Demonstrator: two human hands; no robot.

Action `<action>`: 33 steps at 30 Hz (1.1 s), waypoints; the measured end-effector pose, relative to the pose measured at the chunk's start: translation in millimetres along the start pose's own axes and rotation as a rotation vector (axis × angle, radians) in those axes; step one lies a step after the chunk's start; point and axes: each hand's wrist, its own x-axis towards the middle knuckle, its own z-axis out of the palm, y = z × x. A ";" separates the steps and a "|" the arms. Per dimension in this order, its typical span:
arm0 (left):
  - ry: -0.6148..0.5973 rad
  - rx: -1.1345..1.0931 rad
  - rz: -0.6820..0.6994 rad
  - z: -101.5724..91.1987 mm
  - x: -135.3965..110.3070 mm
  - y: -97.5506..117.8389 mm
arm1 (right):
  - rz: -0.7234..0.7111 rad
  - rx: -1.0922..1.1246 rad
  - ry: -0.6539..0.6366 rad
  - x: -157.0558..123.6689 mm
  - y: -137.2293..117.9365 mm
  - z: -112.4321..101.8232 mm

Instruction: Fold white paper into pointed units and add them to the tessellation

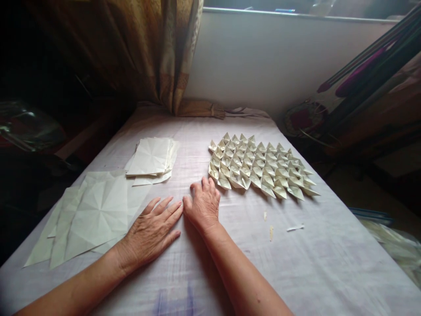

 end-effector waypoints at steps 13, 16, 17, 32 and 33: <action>-0.003 0.062 0.130 -3.6 3.7 -3.2 | -0.033 -0.008 0.015 16.5 8.8 -0.3; -0.006 0.047 0.150 -3.8 4.2 -3.5 | -0.074 0.001 0.050 12.9 11.3 2.5; -0.013 0.035 0.143 -3.6 3.9 -3.5 | -0.088 0.014 0.054 10.9 13.6 2.5; -0.034 0.012 0.124 -8.3 7.6 1.8 | -0.089 0.062 -0.032 -14.6 31.5 -13.2; -0.033 0.022 0.135 -8.9 8.8 2.9 | -0.101 0.057 -0.044 -15.0 30.7 -13.7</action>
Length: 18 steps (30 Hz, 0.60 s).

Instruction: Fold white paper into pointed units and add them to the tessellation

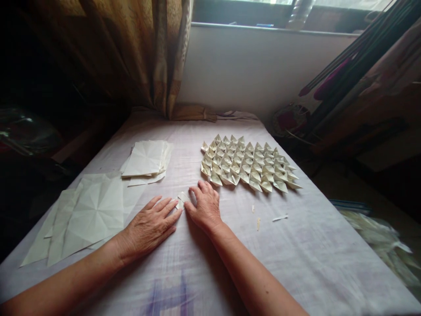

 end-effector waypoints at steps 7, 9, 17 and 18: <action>-0.012 0.025 0.022 -0.9 5.2 2.0 | 0.003 -0.030 -0.039 -0.8 -4.1 -0.5; -0.008 0.011 0.017 -1.2 4.5 1.0 | -0.017 -0.009 -0.018 -2.7 -1.6 0.4; 0.018 -0.007 -0.051 3.5 -2.1 2.0 | -0.209 -0.075 0.021 -34.2 7.5 -3.3; 0.019 -0.006 -0.055 3.5 -1.2 2.8 | -0.212 -0.099 0.012 -36.2 5.7 -5.0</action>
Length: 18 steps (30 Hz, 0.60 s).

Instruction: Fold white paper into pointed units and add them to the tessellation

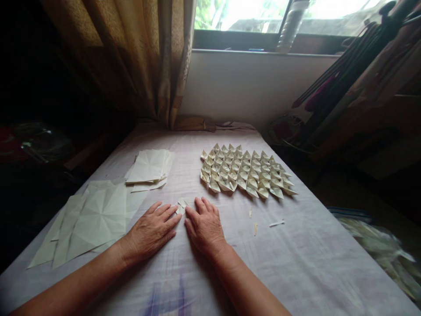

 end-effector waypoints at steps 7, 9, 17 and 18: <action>-0.005 0.013 -0.006 -7.1 12.1 9.8 | -0.073 -0.056 -0.055 2.9 -5.0 -5.6; 0.005 0.016 -0.016 -8.5 12.3 12.5 | -0.113 -0.036 -0.067 5.7 -3.1 -4.2; 0.058 -0.035 -0.106 -4.8 4.9 12.3 | -0.169 -0.022 -0.117 31.6 -2.2 0.3; 0.068 -0.038 -0.111 -3.8 4.3 12.3 | -0.178 -0.026 -0.121 32.5 -2.3 0.7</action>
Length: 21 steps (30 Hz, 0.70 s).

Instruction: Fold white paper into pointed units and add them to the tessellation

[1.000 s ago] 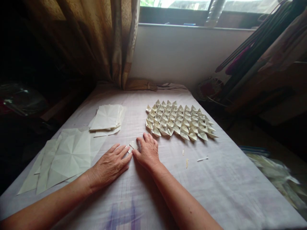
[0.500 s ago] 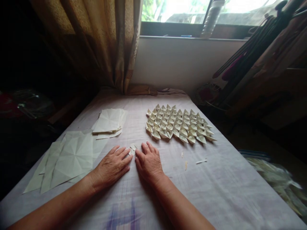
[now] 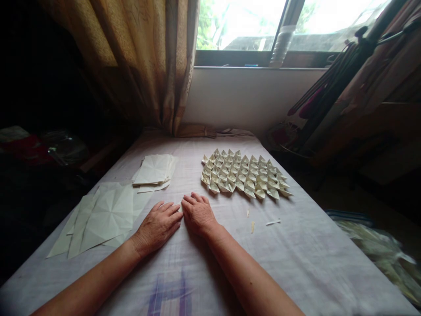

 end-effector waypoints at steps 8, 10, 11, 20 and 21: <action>-0.007 -0.021 -0.092 6.8 -6.8 6.2 | 0.005 0.010 0.007 -3.4 0.6 1.6; 0.000 -0.033 -0.109 6.7 -7.2 7.2 | 0.037 0.011 0.009 -1.3 1.8 0.9; 0.006 -0.038 -0.113 6.2 -6.9 7.3 | 0.054 0.013 0.009 0.2 2.5 0.4; 0.040 -0.051 -0.142 6.5 10.6 4.8 | 0.103 0.095 0.047 3.7 8.8 -0.3; 0.045 -0.053 -0.147 7.1 12.8 3.7 | 0.106 0.106 0.060 1.8 10.1 -0.1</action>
